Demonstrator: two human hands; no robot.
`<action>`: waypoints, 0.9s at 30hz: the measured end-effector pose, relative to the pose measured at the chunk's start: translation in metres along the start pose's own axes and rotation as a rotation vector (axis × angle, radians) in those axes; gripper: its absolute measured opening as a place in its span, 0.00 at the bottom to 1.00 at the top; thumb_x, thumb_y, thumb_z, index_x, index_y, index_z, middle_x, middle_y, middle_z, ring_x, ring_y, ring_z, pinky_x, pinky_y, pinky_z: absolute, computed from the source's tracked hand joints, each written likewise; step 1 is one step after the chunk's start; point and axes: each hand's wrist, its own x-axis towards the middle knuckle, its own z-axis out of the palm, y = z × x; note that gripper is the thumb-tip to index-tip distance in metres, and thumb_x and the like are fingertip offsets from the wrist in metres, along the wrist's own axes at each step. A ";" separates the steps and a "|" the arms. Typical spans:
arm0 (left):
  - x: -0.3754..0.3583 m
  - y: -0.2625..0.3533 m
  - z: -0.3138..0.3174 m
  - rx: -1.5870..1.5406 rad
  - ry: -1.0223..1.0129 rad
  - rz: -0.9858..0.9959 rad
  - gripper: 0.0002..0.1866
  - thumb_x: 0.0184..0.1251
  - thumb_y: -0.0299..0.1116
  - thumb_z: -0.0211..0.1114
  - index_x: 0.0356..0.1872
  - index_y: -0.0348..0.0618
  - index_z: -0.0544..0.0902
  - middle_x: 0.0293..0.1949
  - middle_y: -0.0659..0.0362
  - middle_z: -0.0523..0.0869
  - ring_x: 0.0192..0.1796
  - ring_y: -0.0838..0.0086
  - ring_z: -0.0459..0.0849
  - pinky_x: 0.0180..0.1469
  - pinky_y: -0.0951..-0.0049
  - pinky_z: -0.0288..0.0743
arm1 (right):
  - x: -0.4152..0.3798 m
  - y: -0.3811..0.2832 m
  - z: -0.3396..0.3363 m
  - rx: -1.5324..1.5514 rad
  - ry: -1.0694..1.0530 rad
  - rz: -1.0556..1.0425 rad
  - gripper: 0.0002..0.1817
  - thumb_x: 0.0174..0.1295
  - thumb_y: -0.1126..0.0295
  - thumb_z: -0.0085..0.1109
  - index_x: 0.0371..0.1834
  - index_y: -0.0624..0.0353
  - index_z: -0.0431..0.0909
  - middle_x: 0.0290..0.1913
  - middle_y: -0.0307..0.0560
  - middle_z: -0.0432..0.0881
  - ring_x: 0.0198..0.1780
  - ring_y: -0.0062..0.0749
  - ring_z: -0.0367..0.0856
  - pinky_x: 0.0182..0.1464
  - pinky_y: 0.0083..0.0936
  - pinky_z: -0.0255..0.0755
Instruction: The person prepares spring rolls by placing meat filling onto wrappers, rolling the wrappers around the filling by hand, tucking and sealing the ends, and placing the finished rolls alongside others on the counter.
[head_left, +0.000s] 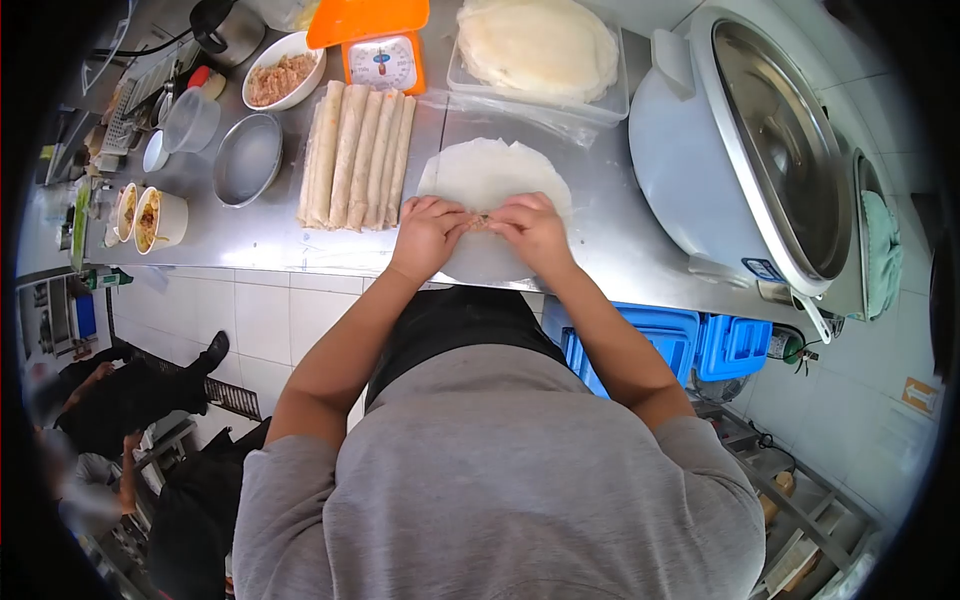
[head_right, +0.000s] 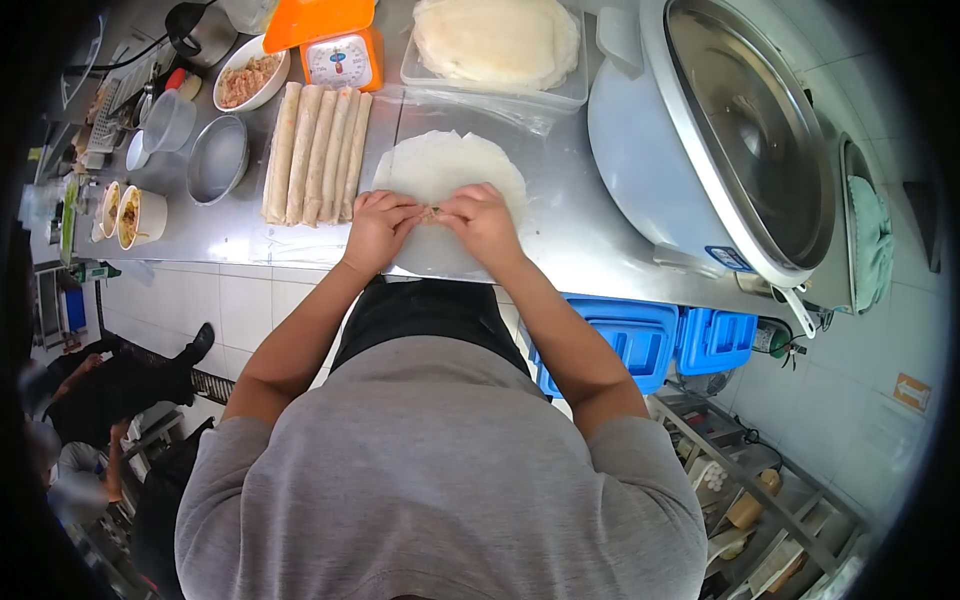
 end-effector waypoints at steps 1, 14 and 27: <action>0.002 0.009 -0.004 0.023 0.070 -0.033 0.13 0.54 0.34 0.72 0.42 0.50 0.88 0.44 0.65 0.87 0.51 0.67 0.80 0.59 0.61 0.63 | -0.001 0.003 -0.005 -0.026 -0.015 0.038 0.06 0.49 0.71 0.70 0.32 0.56 0.87 0.34 0.43 0.82 0.41 0.41 0.77 0.46 0.33 0.71; 0.027 0.026 0.040 0.029 -0.090 0.163 0.27 0.54 0.41 0.73 0.57 0.50 0.81 0.51 0.58 0.84 0.56 0.64 0.78 0.63 0.53 0.61 | -0.026 0.030 -0.052 -0.080 -0.237 0.201 0.22 0.50 0.71 0.71 0.51 0.58 0.82 0.50 0.52 0.80 0.49 0.45 0.80 0.53 0.33 0.74; -0.065 -0.010 -0.160 -0.191 0.186 -0.245 0.21 0.58 0.26 0.71 0.54 0.44 0.83 0.52 0.51 0.83 0.55 0.57 0.81 0.58 0.64 0.75 | 0.233 -0.112 0.097 0.042 -0.269 -0.358 0.24 0.54 0.83 0.53 0.58 0.62 0.76 0.57 0.57 0.78 0.59 0.54 0.75 0.64 0.37 0.68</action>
